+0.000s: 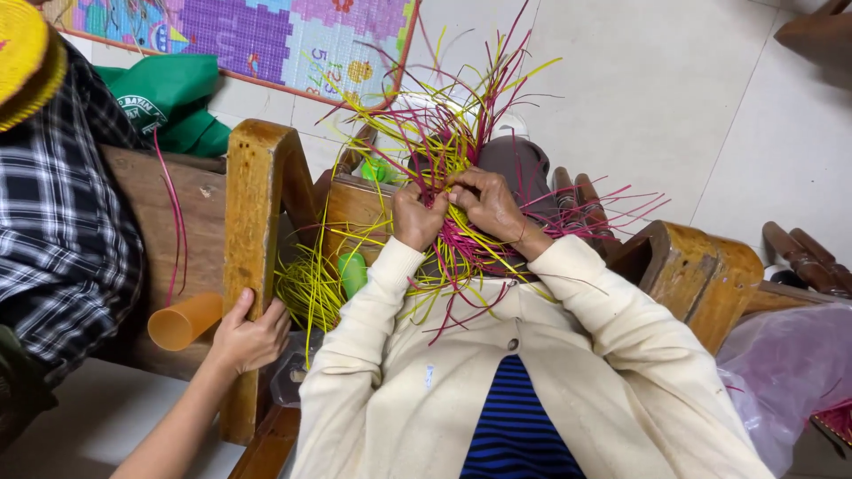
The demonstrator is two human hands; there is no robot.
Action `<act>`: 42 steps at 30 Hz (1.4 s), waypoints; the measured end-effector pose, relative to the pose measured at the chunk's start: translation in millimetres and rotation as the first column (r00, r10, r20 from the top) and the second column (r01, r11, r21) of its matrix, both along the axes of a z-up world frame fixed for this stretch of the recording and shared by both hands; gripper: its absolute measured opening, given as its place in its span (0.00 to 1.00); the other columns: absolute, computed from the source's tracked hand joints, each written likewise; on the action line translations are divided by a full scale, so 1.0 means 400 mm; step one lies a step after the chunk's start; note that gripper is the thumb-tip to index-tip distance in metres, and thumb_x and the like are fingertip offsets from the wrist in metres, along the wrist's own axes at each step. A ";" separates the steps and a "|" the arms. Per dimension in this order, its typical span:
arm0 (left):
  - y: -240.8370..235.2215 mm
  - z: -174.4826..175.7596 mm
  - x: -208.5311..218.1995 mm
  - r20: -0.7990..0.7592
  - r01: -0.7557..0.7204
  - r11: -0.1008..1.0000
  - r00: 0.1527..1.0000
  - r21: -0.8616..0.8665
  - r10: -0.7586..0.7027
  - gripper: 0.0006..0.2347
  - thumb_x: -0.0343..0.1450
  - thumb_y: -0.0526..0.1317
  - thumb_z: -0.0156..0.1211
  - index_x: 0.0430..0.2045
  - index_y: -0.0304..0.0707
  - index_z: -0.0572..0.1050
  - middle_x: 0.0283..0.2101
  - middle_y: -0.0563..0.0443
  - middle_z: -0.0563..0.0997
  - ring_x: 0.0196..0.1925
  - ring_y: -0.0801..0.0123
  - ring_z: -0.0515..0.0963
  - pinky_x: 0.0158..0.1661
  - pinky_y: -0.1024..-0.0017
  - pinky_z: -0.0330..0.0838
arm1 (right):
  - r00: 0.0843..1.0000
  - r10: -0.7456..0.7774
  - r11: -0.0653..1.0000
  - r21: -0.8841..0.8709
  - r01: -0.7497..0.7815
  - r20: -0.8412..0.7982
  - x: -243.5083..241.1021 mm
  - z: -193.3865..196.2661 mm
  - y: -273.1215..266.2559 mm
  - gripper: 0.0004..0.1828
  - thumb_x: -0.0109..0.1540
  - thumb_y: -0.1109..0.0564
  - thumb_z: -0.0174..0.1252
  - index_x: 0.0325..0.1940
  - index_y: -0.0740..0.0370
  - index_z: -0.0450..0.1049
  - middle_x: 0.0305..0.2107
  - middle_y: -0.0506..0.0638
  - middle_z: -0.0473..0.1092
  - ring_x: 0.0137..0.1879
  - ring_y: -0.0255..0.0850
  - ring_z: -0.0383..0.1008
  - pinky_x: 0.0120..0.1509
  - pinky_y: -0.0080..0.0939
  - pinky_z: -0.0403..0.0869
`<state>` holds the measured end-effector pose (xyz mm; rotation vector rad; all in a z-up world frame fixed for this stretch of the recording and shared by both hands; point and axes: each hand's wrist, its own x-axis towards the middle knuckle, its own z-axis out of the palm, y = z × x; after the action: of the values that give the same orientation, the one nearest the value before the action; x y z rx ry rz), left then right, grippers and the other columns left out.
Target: A person is weaving a circular mat using colorful plastic strands, incorporating yellow, pink, and green materials.
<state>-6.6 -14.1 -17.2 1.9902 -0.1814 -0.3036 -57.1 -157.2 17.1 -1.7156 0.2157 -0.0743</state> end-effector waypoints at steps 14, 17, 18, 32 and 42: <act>0.008 0.036 -0.005 0.166 0.128 0.975 0.981 -0.184 -0.097 0.06 0.58 0.29 0.59 0.20 0.42 0.80 0.21 0.46 0.80 0.26 0.59 0.79 0.30 0.69 0.72 | 0.982 -0.156 0.957 0.230 0.178 -0.111 -0.004 -0.020 0.019 0.11 0.53 0.72 0.56 0.36 0.63 0.76 0.24 0.47 0.66 0.33 0.31 0.67 0.36 0.29 0.74; -0.003 0.042 -0.005 0.171 0.151 0.967 0.978 -0.204 -0.117 0.06 0.58 0.29 0.59 0.20 0.43 0.80 0.21 0.47 0.80 0.27 0.59 0.79 0.30 0.68 0.72 | 0.987 -0.149 0.971 0.178 0.158 -0.062 -0.006 -0.023 0.021 0.11 0.53 0.72 0.56 0.36 0.63 0.77 0.23 0.51 0.69 0.33 0.34 0.69 0.36 0.34 0.74; -0.008 0.042 -0.005 0.186 0.166 0.963 0.974 -0.214 -0.126 0.07 0.58 0.29 0.59 0.20 0.43 0.81 0.21 0.47 0.80 0.27 0.58 0.80 0.31 0.68 0.73 | 0.990 -0.137 0.978 0.155 0.141 -0.039 -0.004 -0.030 0.018 0.12 0.53 0.72 0.57 0.37 0.63 0.77 0.24 0.52 0.71 0.34 0.35 0.71 0.36 0.38 0.75; -0.051 -0.019 -0.014 0.273 0.133 0.964 0.960 -0.231 -0.067 0.05 0.56 0.31 0.60 0.22 0.33 0.78 0.24 0.40 0.80 0.33 0.43 0.80 0.34 0.58 0.74 | 0.994 0.091 0.995 -0.050 -0.088 0.055 0.007 -0.006 -0.047 0.09 0.54 0.72 0.60 0.38 0.70 0.75 0.31 0.59 0.72 0.40 0.43 0.71 0.48 0.44 0.72; -0.043 0.054 0.029 -0.034 0.089 0.995 0.995 -0.034 -0.090 0.05 0.59 0.39 0.60 0.20 0.37 0.75 0.21 0.40 0.79 0.33 0.44 0.81 0.32 0.56 0.73 | 0.993 0.116 0.988 -0.099 -0.117 -0.024 0.001 -0.022 -0.066 0.01 0.58 0.66 0.60 0.33 0.64 0.75 0.22 0.52 0.68 0.31 0.37 0.69 0.42 0.38 0.70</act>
<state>5.1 -31.1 4.4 1.9464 -0.2518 -0.3909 -56.7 -183.5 8.1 -1.8263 0.1266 0.0173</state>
